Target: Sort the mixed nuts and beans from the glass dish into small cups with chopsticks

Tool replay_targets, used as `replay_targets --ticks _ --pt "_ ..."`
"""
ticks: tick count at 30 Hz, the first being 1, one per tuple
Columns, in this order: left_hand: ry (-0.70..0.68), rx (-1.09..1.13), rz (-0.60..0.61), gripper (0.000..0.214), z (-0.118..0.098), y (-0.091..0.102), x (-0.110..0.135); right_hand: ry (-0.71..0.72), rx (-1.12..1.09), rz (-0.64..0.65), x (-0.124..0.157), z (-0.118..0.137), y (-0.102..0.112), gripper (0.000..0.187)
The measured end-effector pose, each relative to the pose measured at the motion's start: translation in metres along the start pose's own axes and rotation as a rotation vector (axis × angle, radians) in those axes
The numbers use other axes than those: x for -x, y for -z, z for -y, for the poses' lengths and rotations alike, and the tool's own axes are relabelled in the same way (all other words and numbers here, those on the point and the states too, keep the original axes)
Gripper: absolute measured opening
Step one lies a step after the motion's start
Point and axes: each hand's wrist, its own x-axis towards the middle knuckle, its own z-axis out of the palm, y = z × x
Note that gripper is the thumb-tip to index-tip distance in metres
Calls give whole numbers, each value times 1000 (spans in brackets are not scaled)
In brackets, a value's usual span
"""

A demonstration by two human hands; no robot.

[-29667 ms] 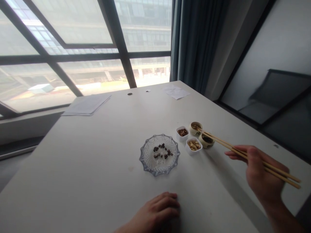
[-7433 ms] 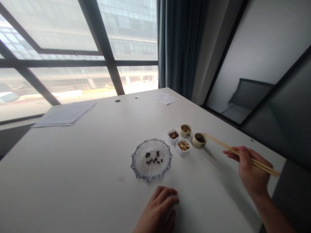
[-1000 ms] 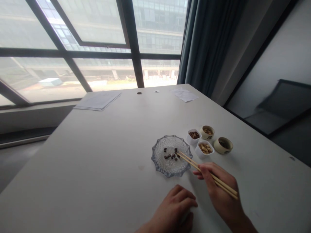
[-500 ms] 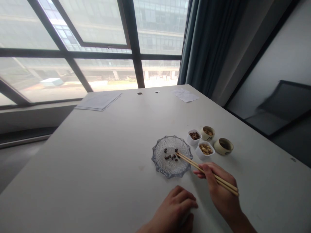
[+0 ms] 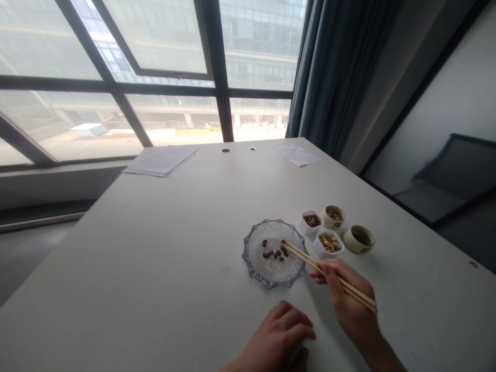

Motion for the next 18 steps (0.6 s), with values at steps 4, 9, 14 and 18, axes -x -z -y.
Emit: replay_targets --ticks 4,9,14,18 --pt "-20 7 -12 42 3 -3 1 71 22 32 2 2 1 28" --pt "-40 13 -51 42 6 -6 2 170 98 106 -1 6 10 18" --pt "-39 -27 -40 36 10 -10 3 283 165 200 -14 11 18 17" --pt "-71 -35 -62 23 16 -13 2 378 187 229 -21 13 21 14"
